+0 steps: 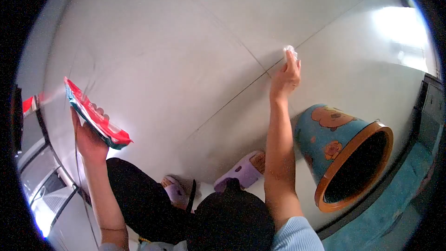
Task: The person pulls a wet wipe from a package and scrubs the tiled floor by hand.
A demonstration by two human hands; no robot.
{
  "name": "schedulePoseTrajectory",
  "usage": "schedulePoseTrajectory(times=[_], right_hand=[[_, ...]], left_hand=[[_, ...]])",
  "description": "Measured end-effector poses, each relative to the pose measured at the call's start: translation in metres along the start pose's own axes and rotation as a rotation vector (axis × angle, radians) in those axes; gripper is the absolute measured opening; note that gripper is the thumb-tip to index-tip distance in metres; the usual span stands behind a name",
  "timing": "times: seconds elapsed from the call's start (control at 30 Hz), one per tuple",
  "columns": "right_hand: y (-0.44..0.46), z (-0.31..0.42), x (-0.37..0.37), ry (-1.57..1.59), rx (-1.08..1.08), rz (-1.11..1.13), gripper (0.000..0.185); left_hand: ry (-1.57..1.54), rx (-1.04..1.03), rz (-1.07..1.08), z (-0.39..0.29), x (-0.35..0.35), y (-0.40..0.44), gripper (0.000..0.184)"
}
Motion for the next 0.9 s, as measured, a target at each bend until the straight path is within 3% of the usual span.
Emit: schedulePoseTrajectory(times=[0.07,0.13,0.2,0.27,0.33,0.37,0.43,0.5,0.53,0.6,0.63,0.67,0.73,0.8,0.87,0.9], right_hand=[[-0.019,0.006,-0.011,-0.18,0.204,0.055,0.031],[-0.065,0.039,-0.031,-0.093,0.399,0.16,0.031],[-0.132,0.076,-0.055,0.109,0.409,0.496,0.034],[-0.2,0.117,-0.078,0.234,0.577,0.694,0.033],[-0.233,0.159,-0.087,0.318,0.855,0.843,0.032],[-0.231,0.159,-0.086,0.324,0.863,0.852,0.032],[-0.204,0.151,-0.082,0.259,0.824,0.566,0.031],[-0.139,0.114,-0.088,0.29,0.397,0.487,0.032],[-0.111,0.102,-0.086,0.289,0.409,0.497,0.032],[-0.071,0.081,-0.076,0.182,0.241,0.203,0.029],[-0.081,0.086,-0.077,0.178,0.25,0.205,0.029],[-0.105,0.092,-0.084,0.316,0.135,0.378,0.03],[-0.15,0.121,-0.086,0.318,0.263,0.607,0.031],[-0.194,0.145,-0.073,0.075,0.819,0.614,0.031],[-0.191,0.135,-0.073,0.025,1.115,0.694,0.043],[-0.162,0.13,-0.074,-0.056,1.002,0.583,0.043]], left_hand=[[-0.08,-0.033,-0.045,-0.003,0.003,0.002,0.039],[-0.168,-0.073,-0.092,-0.007,0.006,0.005,0.031],[-0.216,-0.04,-0.006,-0.012,0.002,0.004,0.022],[-0.226,-0.046,0.033,-0.015,0.005,0.003,0.019],[-0.301,-0.036,0.171,-0.018,0.009,0.0,0.016],[-0.327,-0.026,0.15,-0.022,0.012,-0.003,0.014],[-0.363,-0.05,0.144,-0.036,0.021,-0.012,0.015],[-0.407,-0.06,0.213,-0.049,0.041,-0.021,0.016],[-0.409,-0.088,0.212,-0.055,0.047,-0.026,0.016],[-0.417,-0.151,0.179,-0.062,0.057,-0.035,0.014],[-0.404,-0.154,0.167,-0.066,0.061,-0.038,0.013],[-0.412,-0.152,0.17,-0.067,0.062,-0.039,0.013],[-0.343,-0.173,0.16,-0.068,0.063,-0.042,0.013],[-0.372,-0.173,0.163,-0.068,0.063,-0.044,0.013],[-0.388,-0.15,0.21,-0.068,0.062,-0.045,0.013],[-0.353,-0.174,0.195,-0.069,0.062,-0.047,0.015]])
Point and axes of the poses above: each hand's wrist, its own y-axis towards the middle knuckle, its own x-axis out of the back of the hand, z = x × y, the point moved 3 cm from there along y, towards the middle knuckle, and after that the axes turned 2 degrees about -x, right-handed, at the moved point
